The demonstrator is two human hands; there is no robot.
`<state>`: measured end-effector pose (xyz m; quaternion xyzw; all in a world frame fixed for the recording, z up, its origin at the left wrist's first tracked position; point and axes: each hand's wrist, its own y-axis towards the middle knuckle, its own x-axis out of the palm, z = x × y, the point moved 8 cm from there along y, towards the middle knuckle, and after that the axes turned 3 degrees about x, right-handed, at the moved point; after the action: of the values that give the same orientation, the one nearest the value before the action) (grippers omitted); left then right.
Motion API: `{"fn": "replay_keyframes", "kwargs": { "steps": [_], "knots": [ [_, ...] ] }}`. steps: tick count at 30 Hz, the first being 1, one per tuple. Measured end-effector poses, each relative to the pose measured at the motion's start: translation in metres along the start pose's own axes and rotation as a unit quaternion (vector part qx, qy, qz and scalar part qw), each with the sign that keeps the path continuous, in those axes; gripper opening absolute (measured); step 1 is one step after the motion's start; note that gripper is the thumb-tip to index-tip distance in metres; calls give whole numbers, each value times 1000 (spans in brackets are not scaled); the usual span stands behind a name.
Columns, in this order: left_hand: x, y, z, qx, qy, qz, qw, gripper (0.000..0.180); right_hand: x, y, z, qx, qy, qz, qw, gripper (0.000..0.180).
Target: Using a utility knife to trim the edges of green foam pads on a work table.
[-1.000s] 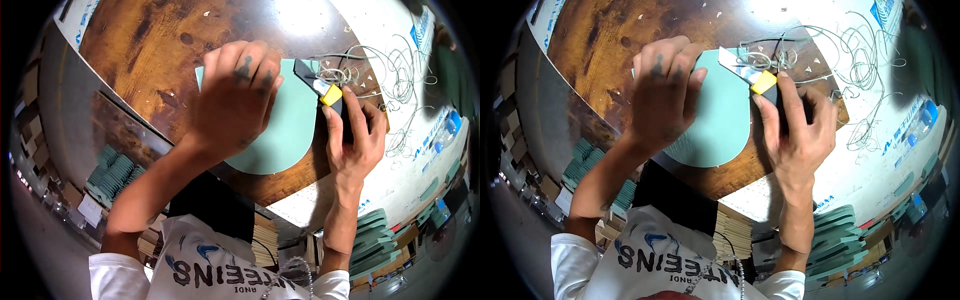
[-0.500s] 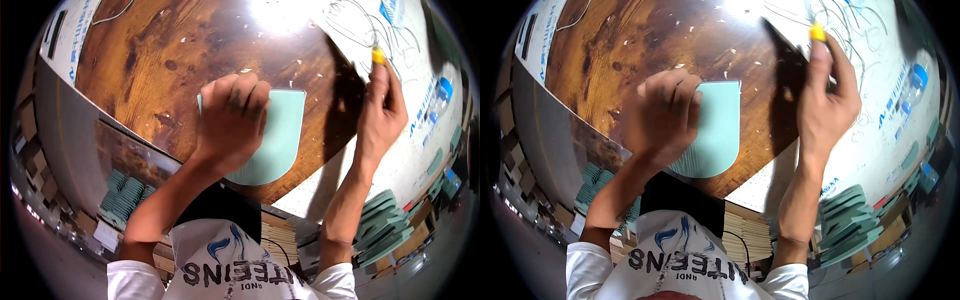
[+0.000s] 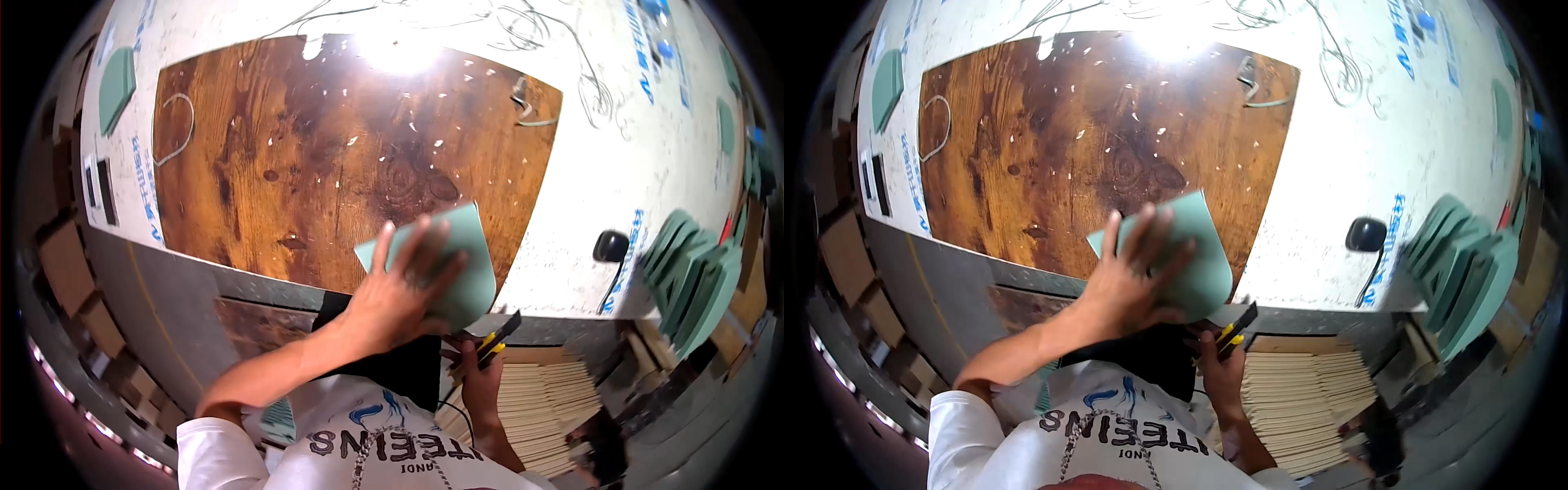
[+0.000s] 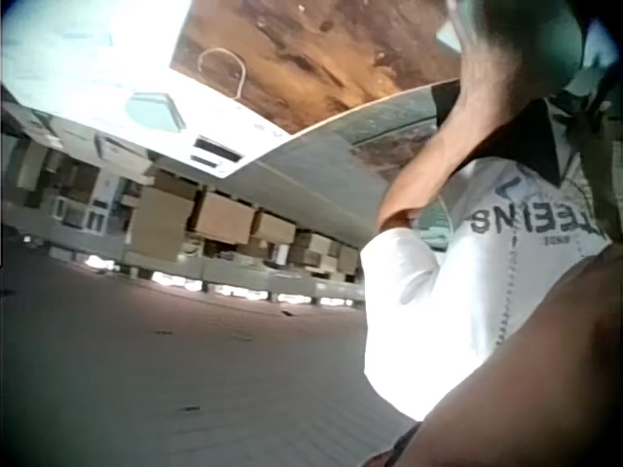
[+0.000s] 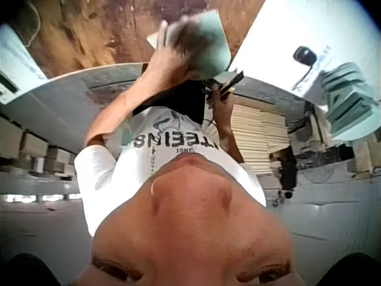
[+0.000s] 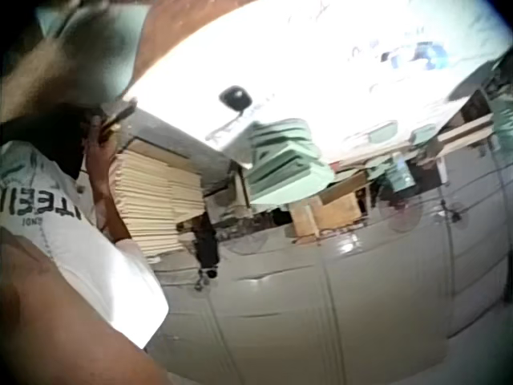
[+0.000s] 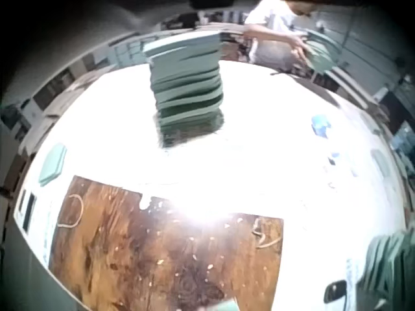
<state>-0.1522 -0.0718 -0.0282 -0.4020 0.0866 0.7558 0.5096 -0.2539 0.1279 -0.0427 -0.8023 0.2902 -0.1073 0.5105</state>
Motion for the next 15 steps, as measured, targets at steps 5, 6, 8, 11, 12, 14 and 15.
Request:
{"fn": "replay_keyframes", "kwargs": {
  "steps": [5,6,8,11,12,14,15],
  "knots": [
    [29,-45,18,120,69,-200,970,108,-1,-10,30,0,175,28,984,22],
    [25,-47,20,148,69,-132,978,103,3,-20,15,-3,198,16,980,21],
    [-13,-45,38,209,56,-76,973,79,3,-41,-10,-18,259,-10,966,20],
    [-96,-46,30,205,-177,131,954,47,17,-66,-73,-165,286,-132,935,27],
    [-118,-43,10,139,-235,198,941,41,14,-56,-79,-221,215,-125,943,32],
    [-153,-17,-23,-76,-264,290,917,53,8,-34,-87,-258,111,-58,958,43],
    [-152,0,-46,-114,-290,290,905,55,5,-23,-90,-238,78,2,968,48]
  ]
}}
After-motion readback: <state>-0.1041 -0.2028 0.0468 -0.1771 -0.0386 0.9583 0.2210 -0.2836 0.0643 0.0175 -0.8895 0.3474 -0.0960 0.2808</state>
